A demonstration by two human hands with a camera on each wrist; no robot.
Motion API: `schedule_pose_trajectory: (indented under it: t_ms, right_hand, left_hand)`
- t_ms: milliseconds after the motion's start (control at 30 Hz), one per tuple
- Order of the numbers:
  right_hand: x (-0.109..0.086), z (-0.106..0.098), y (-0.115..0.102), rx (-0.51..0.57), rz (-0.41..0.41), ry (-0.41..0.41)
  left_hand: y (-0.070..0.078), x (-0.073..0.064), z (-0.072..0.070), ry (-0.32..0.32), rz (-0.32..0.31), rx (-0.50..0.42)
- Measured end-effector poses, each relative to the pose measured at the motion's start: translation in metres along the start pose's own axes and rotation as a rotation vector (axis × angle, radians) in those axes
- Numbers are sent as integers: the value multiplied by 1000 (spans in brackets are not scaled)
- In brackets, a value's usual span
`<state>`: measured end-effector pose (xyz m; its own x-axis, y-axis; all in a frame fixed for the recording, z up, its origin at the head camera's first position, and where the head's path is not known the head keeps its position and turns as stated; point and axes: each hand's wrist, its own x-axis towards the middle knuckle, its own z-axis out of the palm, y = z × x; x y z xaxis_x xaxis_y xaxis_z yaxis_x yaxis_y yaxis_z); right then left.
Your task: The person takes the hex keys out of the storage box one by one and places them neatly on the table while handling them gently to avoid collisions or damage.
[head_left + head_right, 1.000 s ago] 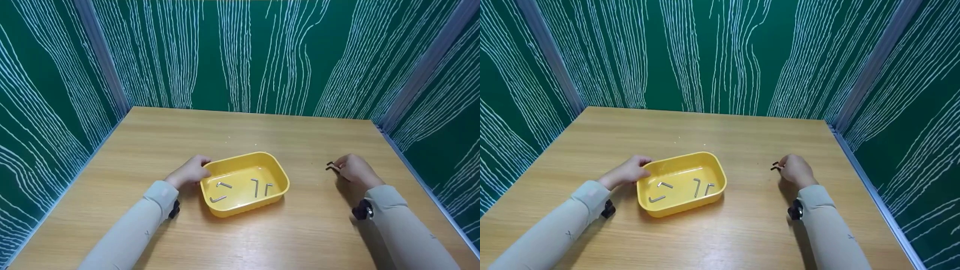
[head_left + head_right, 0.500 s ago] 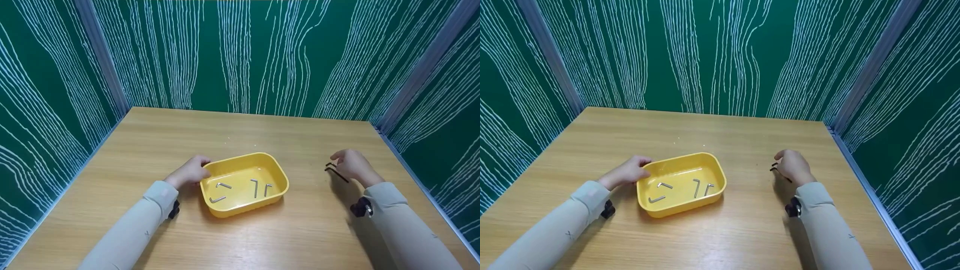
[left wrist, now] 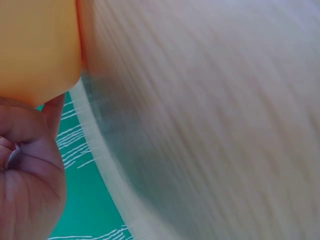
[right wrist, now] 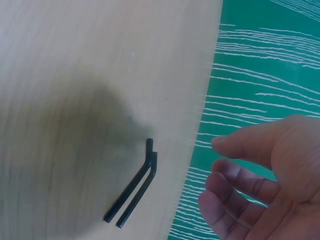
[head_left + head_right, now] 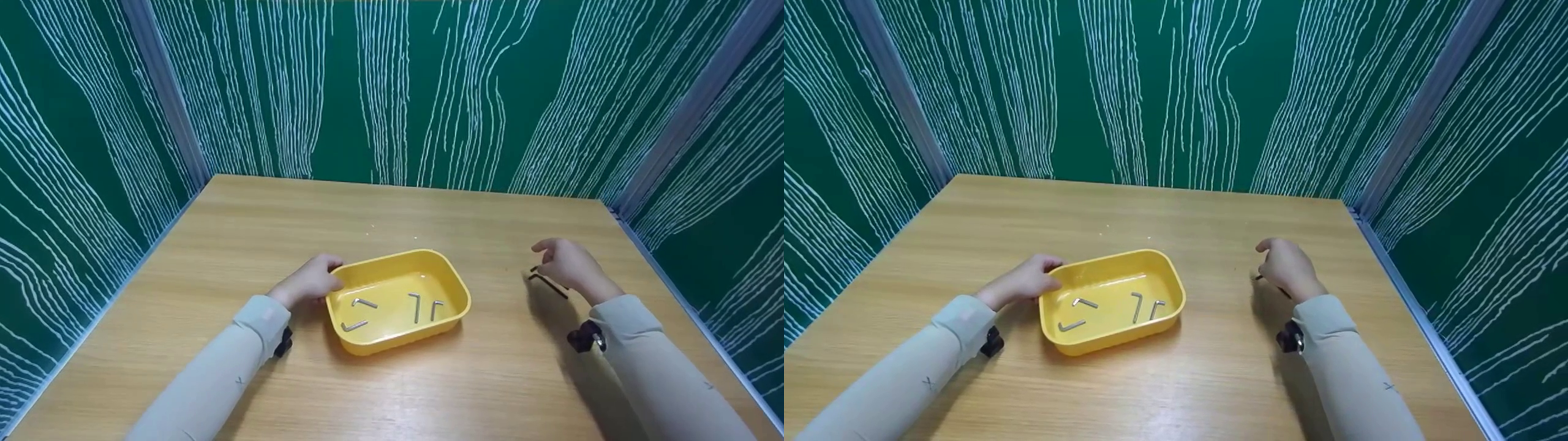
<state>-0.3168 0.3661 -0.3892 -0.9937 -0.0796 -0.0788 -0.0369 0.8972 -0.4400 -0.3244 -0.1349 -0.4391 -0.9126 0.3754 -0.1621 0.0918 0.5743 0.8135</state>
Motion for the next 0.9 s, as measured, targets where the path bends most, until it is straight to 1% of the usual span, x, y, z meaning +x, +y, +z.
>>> schedule_pose_trajectory:
  t_ms: [200, 367, 567, 900]
  right_hand:
    - [-2, -1, -9, -14, -37, 19]
    - [-3, -1, -16, -11, -54, 31]
    - [-4, 1, -24, -42, -91, 66]
    - [-6, 4, -37, -10, -84, 53]
  left_hand:
    - [1, 0, 0, -3, -6, 8]
    - [1, 0, 0, -6, 20, 10]
    - [-2, 0, 0, -7, 37, 1]
    - [-1, 0, 0, -15, 34, -6]
